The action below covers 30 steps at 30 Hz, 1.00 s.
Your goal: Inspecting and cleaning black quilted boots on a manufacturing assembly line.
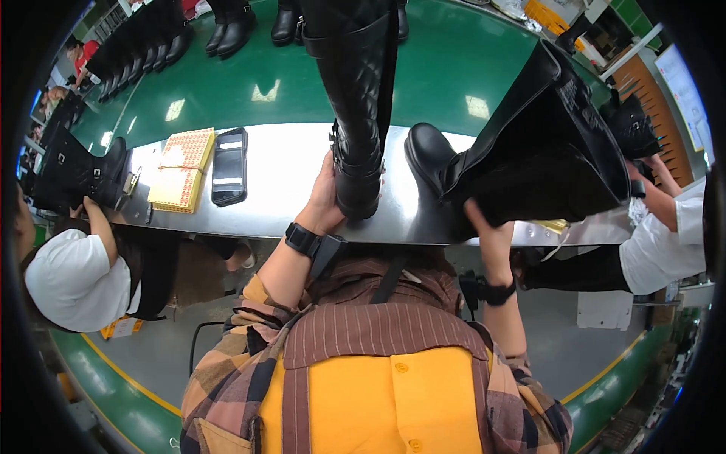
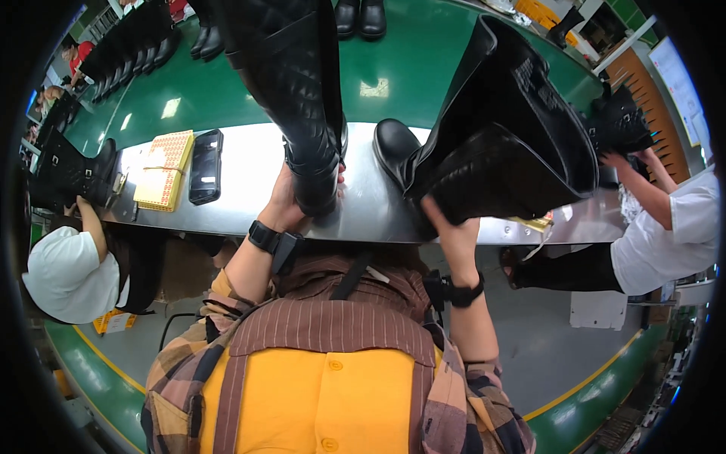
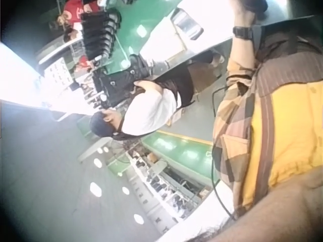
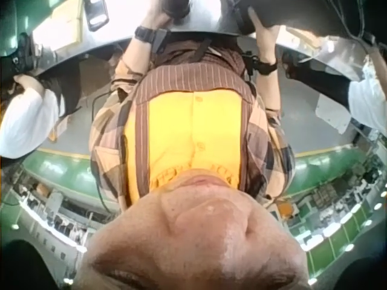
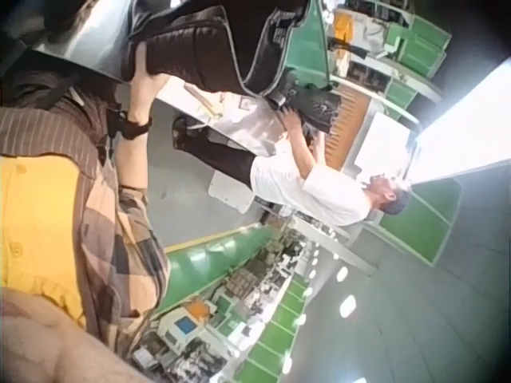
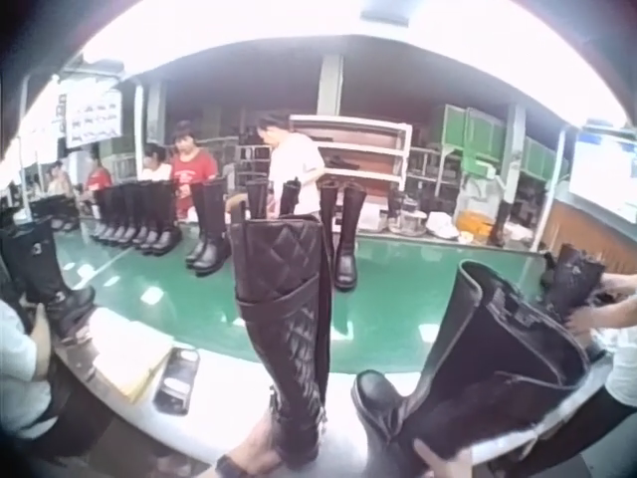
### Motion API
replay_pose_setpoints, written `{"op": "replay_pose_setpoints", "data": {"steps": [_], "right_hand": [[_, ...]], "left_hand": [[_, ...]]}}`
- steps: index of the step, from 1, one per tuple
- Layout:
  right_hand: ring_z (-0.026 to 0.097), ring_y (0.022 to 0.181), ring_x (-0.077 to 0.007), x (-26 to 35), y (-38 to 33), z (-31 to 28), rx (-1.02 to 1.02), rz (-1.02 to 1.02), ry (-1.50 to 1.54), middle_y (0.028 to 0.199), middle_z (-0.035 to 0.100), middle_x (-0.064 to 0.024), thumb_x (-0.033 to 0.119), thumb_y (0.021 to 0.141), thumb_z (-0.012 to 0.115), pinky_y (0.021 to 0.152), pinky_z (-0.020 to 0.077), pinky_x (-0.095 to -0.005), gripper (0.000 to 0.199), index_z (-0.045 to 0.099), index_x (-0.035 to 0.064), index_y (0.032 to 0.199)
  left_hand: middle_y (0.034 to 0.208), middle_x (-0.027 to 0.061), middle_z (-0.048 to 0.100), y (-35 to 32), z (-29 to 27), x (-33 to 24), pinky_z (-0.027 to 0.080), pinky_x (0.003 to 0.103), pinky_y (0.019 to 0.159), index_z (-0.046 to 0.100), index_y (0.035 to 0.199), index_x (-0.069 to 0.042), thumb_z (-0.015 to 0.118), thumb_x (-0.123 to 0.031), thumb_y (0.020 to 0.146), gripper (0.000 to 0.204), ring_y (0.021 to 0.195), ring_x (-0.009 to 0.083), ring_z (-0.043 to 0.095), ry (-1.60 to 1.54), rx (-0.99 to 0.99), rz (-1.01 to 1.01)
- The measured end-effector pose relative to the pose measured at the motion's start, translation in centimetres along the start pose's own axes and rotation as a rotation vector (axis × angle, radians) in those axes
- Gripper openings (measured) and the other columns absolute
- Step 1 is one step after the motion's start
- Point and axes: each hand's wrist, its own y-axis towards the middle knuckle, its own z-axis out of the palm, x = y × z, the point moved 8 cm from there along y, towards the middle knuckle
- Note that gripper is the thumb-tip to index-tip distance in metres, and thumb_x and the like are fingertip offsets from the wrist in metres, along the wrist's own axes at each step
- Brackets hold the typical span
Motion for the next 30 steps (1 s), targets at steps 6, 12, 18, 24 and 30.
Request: {"op": "replay_pose_setpoints", "data": {"steps": [6, 12, 18, 24, 30], "right_hand": [[0.056, 0.096, -0.013, 1.3, 2.3, -3.6, -0.456, -0.225, 0.051, 0.108, 0.063, -0.0049, 0.012, 0.087, 0.07, 0.09, 0.0422, -0.0272, 0.027, 0.063, -0.005, 0.107], [0.057, 0.09, -0.014, -0.4, 2.7, -5.8, -0.474, -0.083, -0.09, 0.099, 0.065, -0.0067, 0.016, 0.087, 0.071, 0.087, 0.0432, -0.0276, 0.03, 0.062, -0.0081, 0.102], [0.05, 0.099, -0.0184, 0.3, 1.6, -5.3, -0.518, -0.248, -0.058, 0.116, 0.053, -0.0112, 0.01, 0.081, 0.074, 0.096, 0.037, -0.0321, 0.049, 0.046, -0.0044, 0.118], [0.046, 0.069, -0.0179, 6.0, -1.7, 1.2, -0.202, -0.582, -0.116, 0.075, 0.047, -0.0048, 0.002, 0.079, 0.069, 0.067, 0.0395, -0.0277, 0.02, 0.05, 0.0031, 0.085], [0.061, 0.078, -0.0207, 1.3, 4.2, 16.1, 0.464, -0.116, -0.183, 0.086, 0.062, -0.0132, 0.02, 0.09, 0.059, 0.067, 0.0477, -0.0293, 0.023, 0.06, -0.0027, 0.092]], "left_hand": [[0.103, 0.0147, 0.065, -0.9, 0.0, -0.5, 0.055, 0.04, 0.081, 0.053, 0.121, 0.0, 0.023, -0.048, 0.1, 0.06, 0.092, 0.0264, 0.066, 0.028, 0.045, -0.078], [0.141, 0.0179, 0.038, -9.3, 0.8, -5.1, 0.031, 0.041, 0.108, 0.022, 0.143, 0.002, 0.052, -0.052, 0.089, 0.083, 0.129, 0.0293, 0.04, 0.864, -0.296, 1.131], [0.122, 0.0187, 0.055, -8.1, -0.3, -2.5, 0.045, 0.033, 0.092, 0.044, 0.125, 0.003, 0.08, -0.008, 0.071, 0.066, 0.108, 0.024, 0.057, 1.13, -0.493, 0.825], [0.096, 0.0089, 0.068, -6.6, -2.1, -4.5, 0.051, 0.028, 0.08, 0.059, 0.106, 0.002, 0.08, -0.006, 0.071, 0.042, 0.087, 0.0161, 0.065, 1.16, -0.393, 0.648], [0.103, 0.0094, 0.066, -6.3, -2.6, -4.3, 0.049, 0.029, 0.086, 0.057, 0.112, 0.003, 0.081, -0.006, 0.07, 0.049, 0.094, 0.0165, 0.063, 1.133, -0.344, 0.559]]}}
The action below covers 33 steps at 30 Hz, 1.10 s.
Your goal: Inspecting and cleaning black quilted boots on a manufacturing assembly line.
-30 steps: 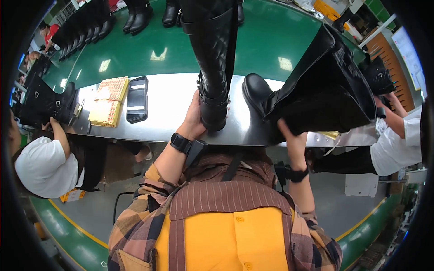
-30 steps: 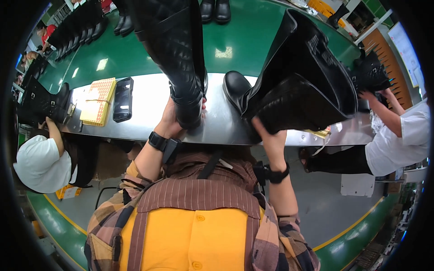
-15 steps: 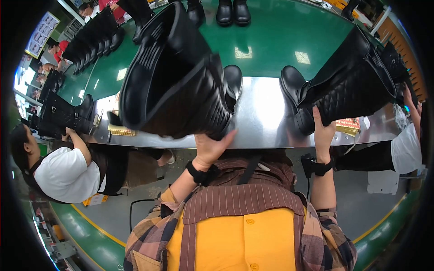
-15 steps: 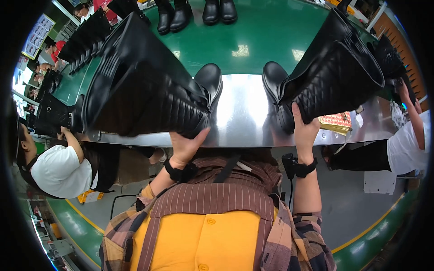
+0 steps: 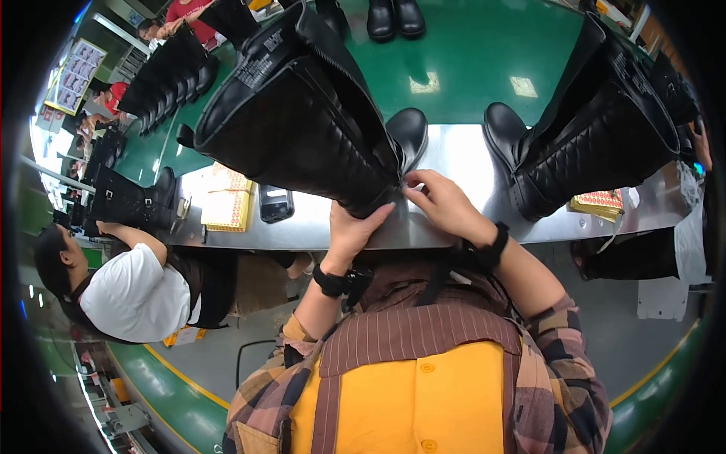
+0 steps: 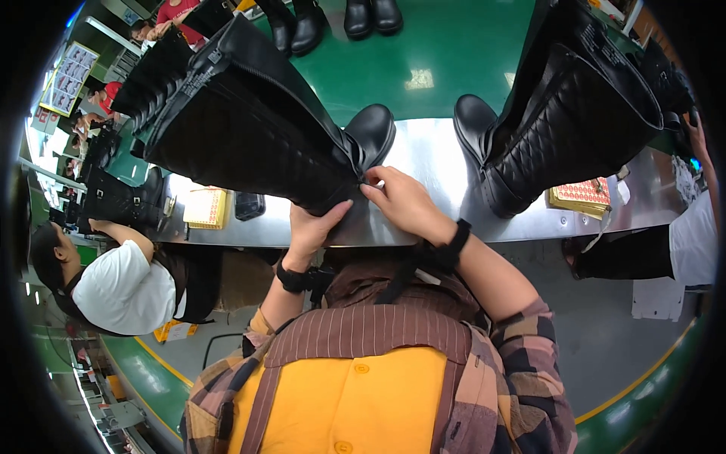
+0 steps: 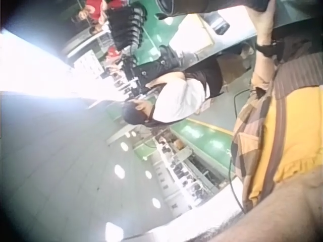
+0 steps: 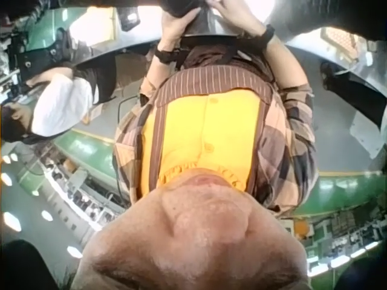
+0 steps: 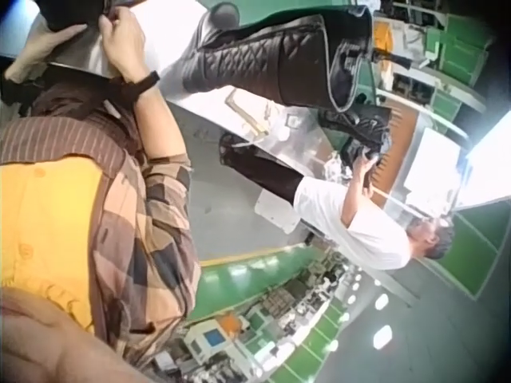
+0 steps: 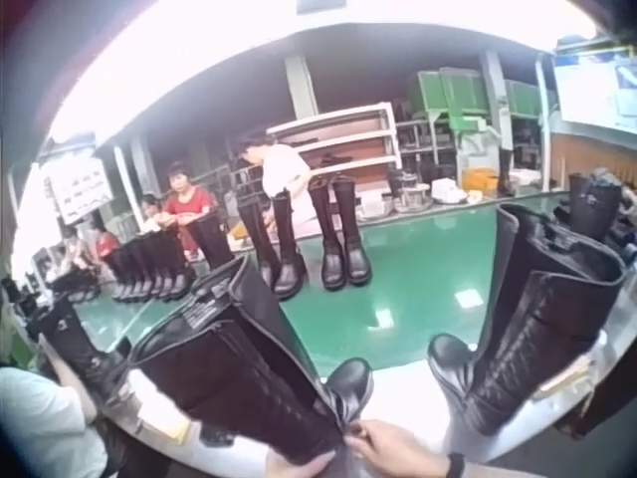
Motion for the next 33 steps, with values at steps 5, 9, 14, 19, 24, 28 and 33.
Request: {"op": "replay_pose_setpoints", "data": {"steps": [5, 9, 14, 19, 24, 28, 33], "right_hand": [[0.059, 0.063, -0.0141, -3.1, 2.1, 4.2, 0.425, 0.304, 0.198, 0.074, 0.063, -0.0076, 0.027, 0.096, 0.052, 0.06, 0.0488, -0.0303, 0.033, 0.06, -0.0028, 0.085], [0.056, 0.051, -0.0134, -3.4, 1.9, 4.4, 0.365, 0.405, 0.374, 0.066, 0.062, -0.0065, 0.028, 0.096, 0.05, 0.051, 0.0469, -0.0296, 0.037, 0.061, -0.0015, 0.077], [0.055, 0.048, -0.0149, -1.4, 1.9, 3.9, 0.152, 0.331, 0.38, 0.061, 0.059, -0.0067, 0.026, 0.093, 0.048, 0.05, 0.0445, -0.0304, 0.036, 0.06, -0.001, 0.072], [0.054, 0.047, -0.0155, 2.1, 2.6, 2.0, 0.084, 0.326, 0.349, 0.059, 0.057, -0.0079, 0.026, 0.094, 0.046, 0.05, 0.0449, -0.0304, 0.038, 0.056, -0.0011, 0.068], [0.048, 0.049, -0.007, 7.4, 3.7, -0.4, 0.111, 0.155, 0.555, 0.058, 0.049, 0.0012, 0.025, 0.098, 0.045, 0.047, 0.0374, -0.0224, 0.035, 0.052, 0.0049, 0.071], [0.05, 0.048, -0.0081, 10.1, 3.9, -1.7, 0.122, 0.156, 0.616, 0.059, 0.051, -0.0008, 0.026, 0.098, 0.046, 0.046, 0.0392, -0.0232, 0.037, 0.053, 0.0026, 0.069], [0.051, 0.047, -0.0088, 13.8, 4.8, -4.1, 0.112, -0.002, 0.613, 0.058, 0.053, -0.0026, 0.026, 0.096, 0.047, 0.045, 0.0402, -0.0237, 0.039, 0.054, 0.0001, 0.067]], "left_hand": [[0.107, 0.0106, 0.066, -0.1, -0.1, 0.1, 0.048, 0.029, 0.088, 0.056, 0.114, 0.003, 0.082, -0.009, 0.07, 0.052, 0.098, 0.0174, 0.062, 0.044, -0.032, -0.056], [0.099, 0.0085, 0.069, -0.2, 0.0, 0.4, 0.05, 0.029, 0.083, 0.061, 0.106, 0.001, 0.08, -0.009, 0.071, 0.041, 0.092, 0.0156, 0.064, 0.05, -0.058, -0.066], [0.096, 0.0081, 0.069, 0.2, -0.4, -0.2, 0.05, 0.028, 0.082, 0.064, 0.103, 0.0, 0.079, -0.01, 0.071, 0.036, 0.089, 0.0151, 0.065, 0.055, -0.127, -0.005], [0.097, 0.0084, 0.069, 0.2, 0.0, -0.6, 0.051, 0.03, 0.081, 0.064, 0.101, -0.001, 0.079, -0.012, 0.069, 0.037, 0.088, 0.017, 0.066, 0.057, -0.128, -0.069], [0.096, 0.0095, 0.069, 0.2, 0.4, -1.3, 0.051, 0.031, 0.079, 0.061, 0.104, -0.001, 0.079, -0.015, 0.069, 0.041, 0.087, 0.0181, 0.067, 0.253, -0.097, -0.048], [0.096, 0.0099, 0.069, 0.2, 0.4, -2.0, 0.052, 0.031, 0.079, 0.059, 0.105, -0.001, 0.08, -0.016, 0.07, 0.044, 0.088, 0.0183, 0.066, 0.211, -0.136, 0.017], [0.099, 0.0103, 0.068, 0.1, 0.7, -1.9, 0.051, 0.031, 0.082, 0.057, 0.108, 0.0, 0.079, -0.014, 0.071, 0.045, 0.091, 0.0181, 0.066, 0.167, -0.118, -0.005]]}}
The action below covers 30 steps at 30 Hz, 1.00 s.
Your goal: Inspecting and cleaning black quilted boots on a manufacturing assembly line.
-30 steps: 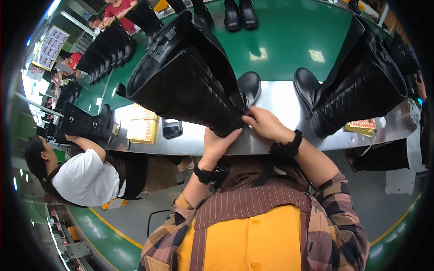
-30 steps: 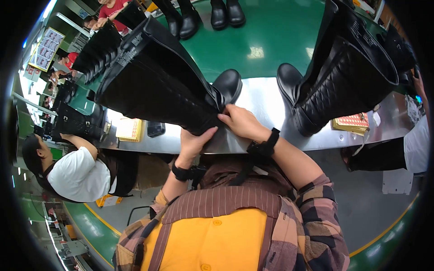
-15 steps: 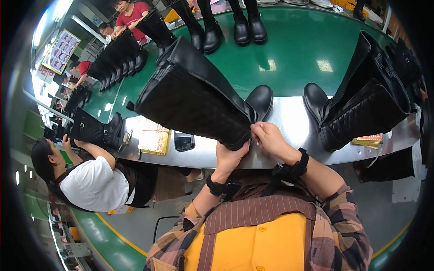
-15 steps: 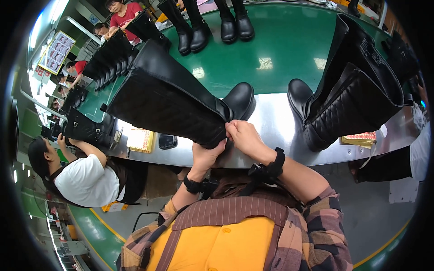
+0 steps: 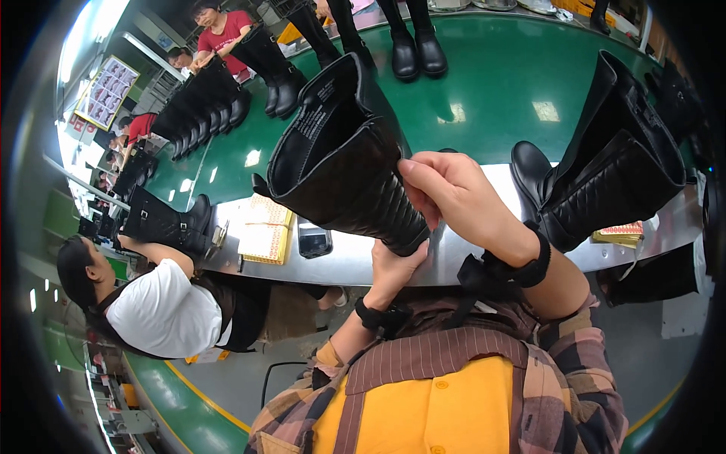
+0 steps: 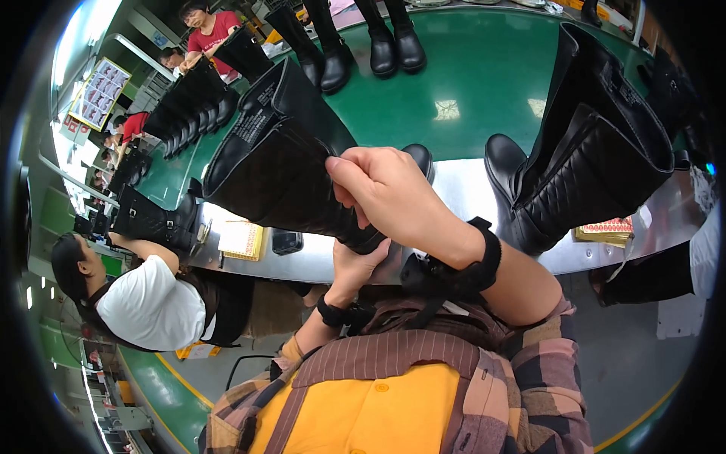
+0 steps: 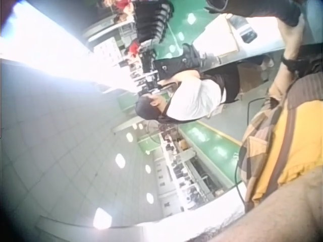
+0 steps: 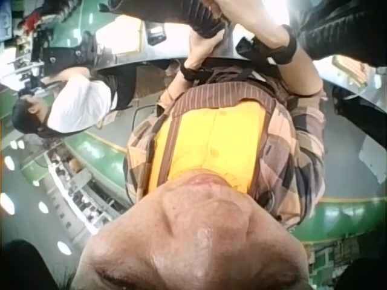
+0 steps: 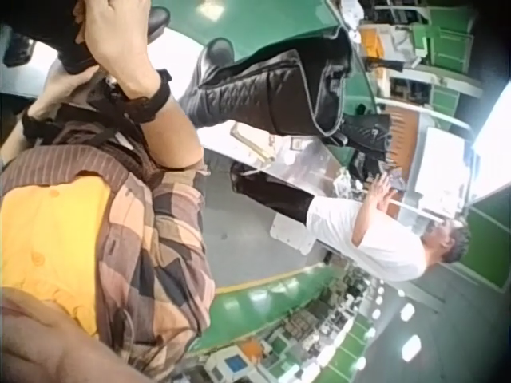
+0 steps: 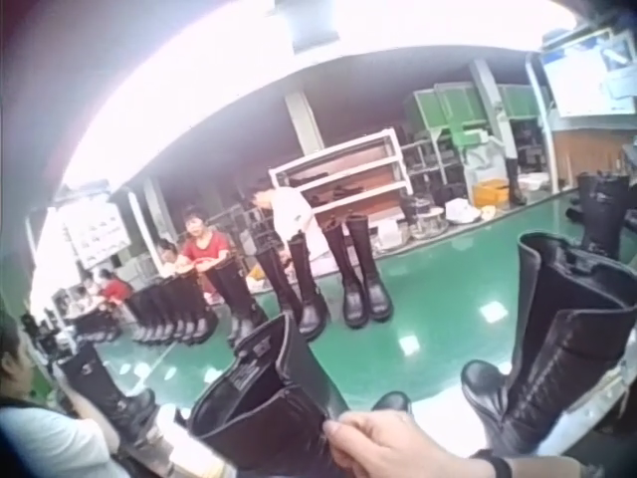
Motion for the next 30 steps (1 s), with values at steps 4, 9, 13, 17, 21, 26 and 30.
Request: {"op": "replay_pose_setpoints", "data": {"steps": [4, 9, 13, 17, 21, 26, 30], "right_hand": [[0.052, 0.046, -0.0088, 1.9, 0.7, 0.6, 0.004, -0.028, -0.015, 0.059, 0.054, -0.0028, 0.025, 0.095, 0.049, 0.045, 0.041, -0.0238, 0.038, 0.056, -0.0003, 0.068], [0.061, 0.061, -0.0216, 6.0, 0.5, -0.4, -0.107, -0.2, -0.602, 0.071, 0.06, -0.0071, 0.022, 0.087, 0.055, 0.058, 0.0492, -0.0324, 0.021, 0.066, 0.0049, 0.082], [0.063, 0.077, -0.0254, 12.4, -1.0, -1.4, -0.358, -0.77, -0.686, 0.091, 0.059, -0.007, 0.024, 0.08, 0.06, 0.067, 0.0504, -0.0358, 0.022, 0.067, 0.0126, 0.097], [0.061, 0.078, -0.0261, 13.1, 0.3, 0.7, -0.145, -0.883, -1.016, 0.097, 0.056, -0.0072, 0.023, 0.07, 0.071, 0.07, 0.0501, -0.0366, 0.032, 0.062, 0.0119, 0.099], [0.062, 0.081, -0.0254, 12.3, 0.7, -0.1, -0.121, -0.809, -1.032, 0.092, 0.058, -0.0075, 0.017, 0.071, 0.076, 0.07, 0.0504, -0.0328, 0.024, 0.063, 0.0081, 0.09], [0.063, 0.078, -0.0212, 10.8, -0.9, 0.3, -0.095, -0.998, -0.635, 0.097, 0.062, -0.0056, 0.008, 0.07, 0.077, 0.072, 0.0511, -0.0309, 0.027, 0.063, 0.0073, 0.093], [0.063, 0.071, -0.0106, 7.3, -0.9, -2.2, -0.277, -0.695, -0.299, 0.094, 0.065, -0.0046, 0.014, 0.071, 0.081, 0.065, 0.0511, -0.0256, 0.027, 0.065, 0.0055, 0.09]], "left_hand": [[0.099, 0.0111, 0.068, 0.0, -0.1, 0.3, 0.05, 0.03, 0.083, 0.055, 0.111, 0.0, 0.079, -0.012, 0.071, 0.048, 0.092, 0.0178, 0.065, -0.057, -0.024, 0.0], [0.099, 0.0115, 0.068, 0.0, 0.0, 0.5, 0.05, 0.031, 0.084, 0.053, 0.112, 0.001, 0.079, -0.012, 0.07, 0.051, 0.094, 0.0189, 0.065, -0.04, -0.011, -0.002], [0.1, 0.0126, 0.068, 0.0, -0.2, 0.4, 0.05, 0.032, 0.085, 0.053, 0.113, 0.002, 0.08, -0.013, 0.069, 0.053, 0.094, 0.0206, 0.065, -0.002, -0.017, -0.009], [0.104, 0.0095, 0.065, -0.1, -0.1, 0.5, 0.049, 0.03, 0.086, 0.055, 0.111, 0.001, 0.081, -0.009, 0.069, 0.05, 0.095, 0.0167, 0.063, -0.023, -0.008, -0.057], [0.103, 0.0098, 0.066, -0.2, -0.2, 0.4, 0.049, 0.03, 0.086, 0.055, 0.111, 0.001, 0.081, -0.01, 0.069, 0.05, 0.095, 0.0169, 0.063, -0.029, -0.035, -0.022], [0.103, 0.0103, 0.066, -0.1, -0.2, 0.6, 0.049, 0.03, 0.086, 0.055, 0.111, 0.002, 0.081, -0.01, 0.069, 0.05, 0.095, 0.0169, 0.063, 0.0, -0.028, -0.026], [0.104, 0.0149, 0.067, -0.2, -0.3, 0.4, 0.049, 0.033, 0.088, 0.05, 0.119, 0.001, 0.08, -0.015, 0.069, 0.06, 0.097, 0.0237, 0.065, 0.012, -0.025, -0.002]]}}
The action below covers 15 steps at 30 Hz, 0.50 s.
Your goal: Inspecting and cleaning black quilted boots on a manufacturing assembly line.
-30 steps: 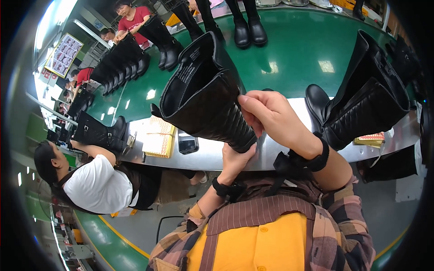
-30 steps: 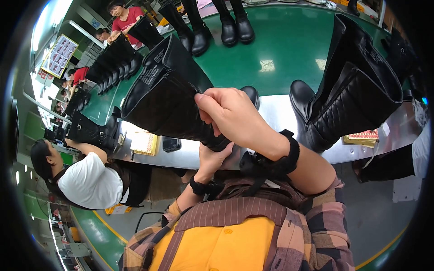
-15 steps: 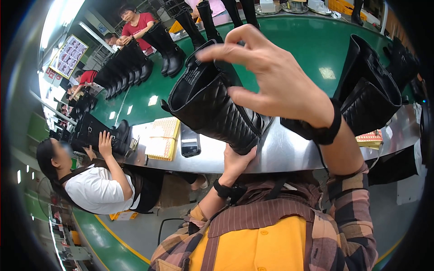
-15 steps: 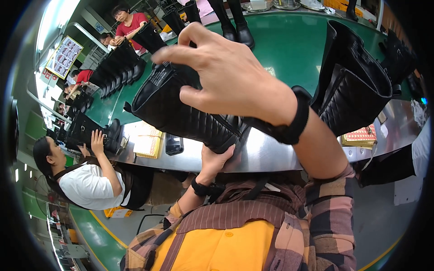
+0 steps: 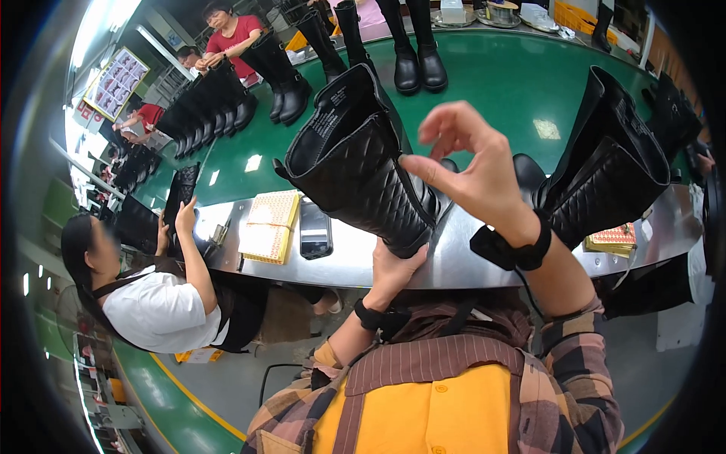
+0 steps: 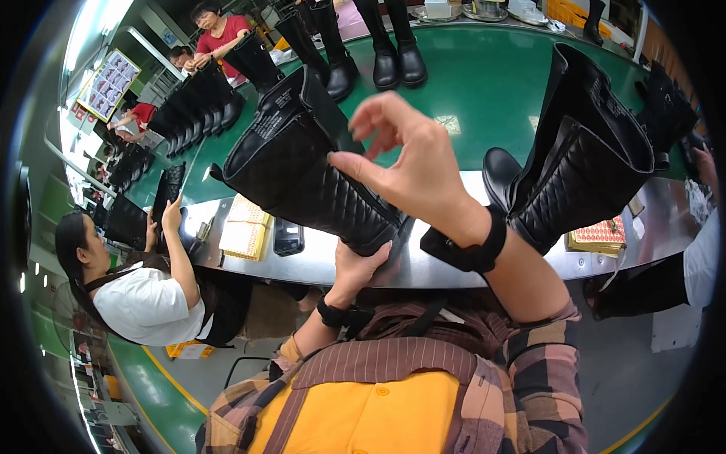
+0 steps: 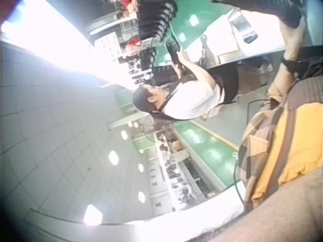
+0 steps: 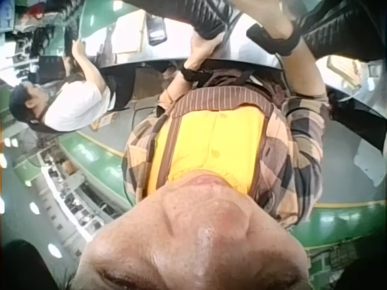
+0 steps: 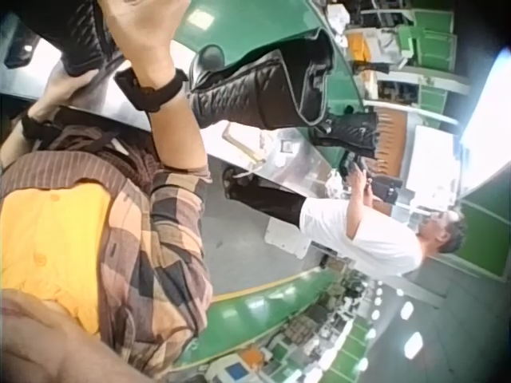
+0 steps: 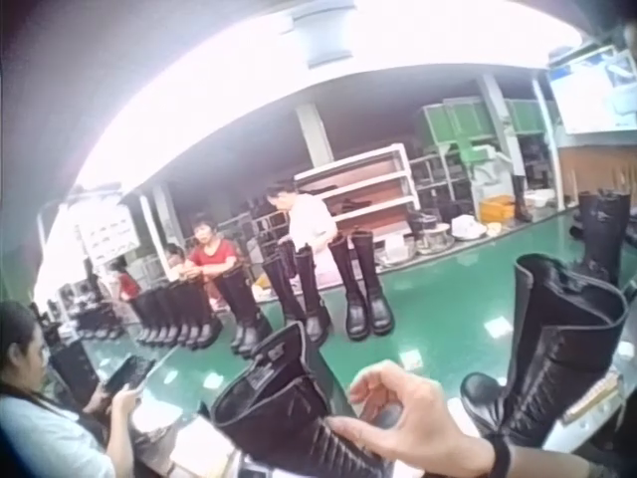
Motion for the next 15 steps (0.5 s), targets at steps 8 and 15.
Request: {"op": "replay_pose_setpoints", "data": {"steps": [8, 15], "right_hand": [[0.056, 0.053, -0.0078, -4.3, -1.7, 2.6, 0.152, 0.356, -0.025, 0.064, 0.061, -0.0033, 0.02, 0.08, 0.074, 0.051, 0.0442, -0.0224, 0.023, 0.063, 0.0005, 0.076], [0.05, 0.046, -0.0089, -2.0, -0.1, 3.9, 0.464, 0.678, 0.428, 0.06, 0.057, -0.0038, 0.023, 0.09, 0.056, 0.045, 0.0397, -0.0227, 0.032, 0.06, 0.0004, 0.068]], "left_hand": [[0.106, 0.0164, 0.066, 0.1, 0.0, 0.4, 0.049, 0.035, 0.089, 0.049, 0.121, 0.0, 0.08, -0.018, 0.069, 0.064, 0.1, 0.0267, 0.065, 0.037, 0.033, -0.035], [0.105, 0.016, 0.067, 0.0, 0.1, 0.3, 0.049, 0.034, 0.087, 0.049, 0.121, 0.0, 0.079, -0.017, 0.07, 0.062, 0.098, 0.0256, 0.065, 0.046, 0.022, -0.037]]}}
